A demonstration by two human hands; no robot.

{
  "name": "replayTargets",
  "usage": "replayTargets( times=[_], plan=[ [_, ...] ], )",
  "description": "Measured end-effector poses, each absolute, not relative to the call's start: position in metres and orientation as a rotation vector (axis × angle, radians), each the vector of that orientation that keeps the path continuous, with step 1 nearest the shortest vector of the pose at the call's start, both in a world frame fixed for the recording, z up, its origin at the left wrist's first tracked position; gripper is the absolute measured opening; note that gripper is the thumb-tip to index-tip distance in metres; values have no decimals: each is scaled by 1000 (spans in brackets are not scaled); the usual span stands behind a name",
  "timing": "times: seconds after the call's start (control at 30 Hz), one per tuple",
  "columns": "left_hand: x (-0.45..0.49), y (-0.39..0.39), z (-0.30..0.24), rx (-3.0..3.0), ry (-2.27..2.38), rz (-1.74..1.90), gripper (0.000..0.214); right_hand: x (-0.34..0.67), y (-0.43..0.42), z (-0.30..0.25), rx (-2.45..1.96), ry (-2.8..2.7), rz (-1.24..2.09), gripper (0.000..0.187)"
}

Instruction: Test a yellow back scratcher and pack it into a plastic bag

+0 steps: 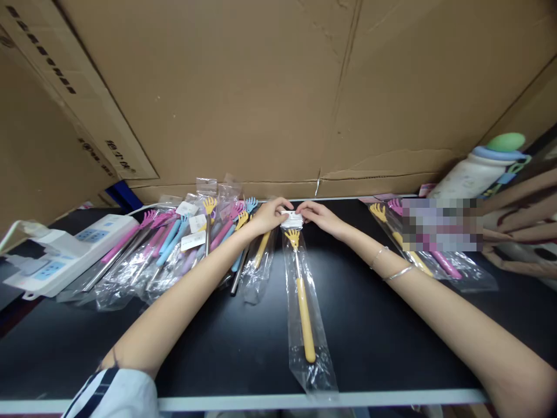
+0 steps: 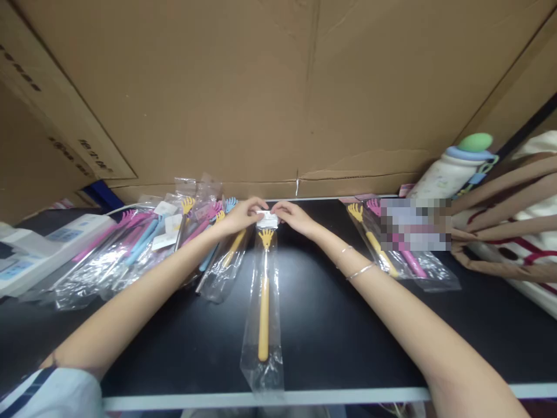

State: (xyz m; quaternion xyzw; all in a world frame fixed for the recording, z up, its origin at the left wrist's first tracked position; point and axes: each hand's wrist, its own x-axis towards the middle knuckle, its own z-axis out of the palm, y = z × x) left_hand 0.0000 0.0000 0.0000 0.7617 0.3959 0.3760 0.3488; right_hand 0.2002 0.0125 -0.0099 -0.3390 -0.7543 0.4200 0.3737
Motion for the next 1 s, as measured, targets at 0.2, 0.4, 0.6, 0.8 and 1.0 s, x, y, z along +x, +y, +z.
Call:
replayTargets(
  times=[0.2,0.4,0.6,0.8,1.0],
  plan=[
    [-1,-2,1,1997,1007,960,24,196,14,-19,-875,-1903,1048,20],
    [-2,-2,1,2039,983,931,27,197,15,-20,-862,-1906,1045,24],
    [-2,-4,3,2120,1014,912,28,198,15,-21,-845,-1908,1034,28],
    [-2,-6,4,2207,1059,886,29,198,16,-24,-833,-1928,1027,30],
    [-2,-8,6,2280,1095,840,32,197,16,-27,-826,-1941,1006,30]
  ],
)
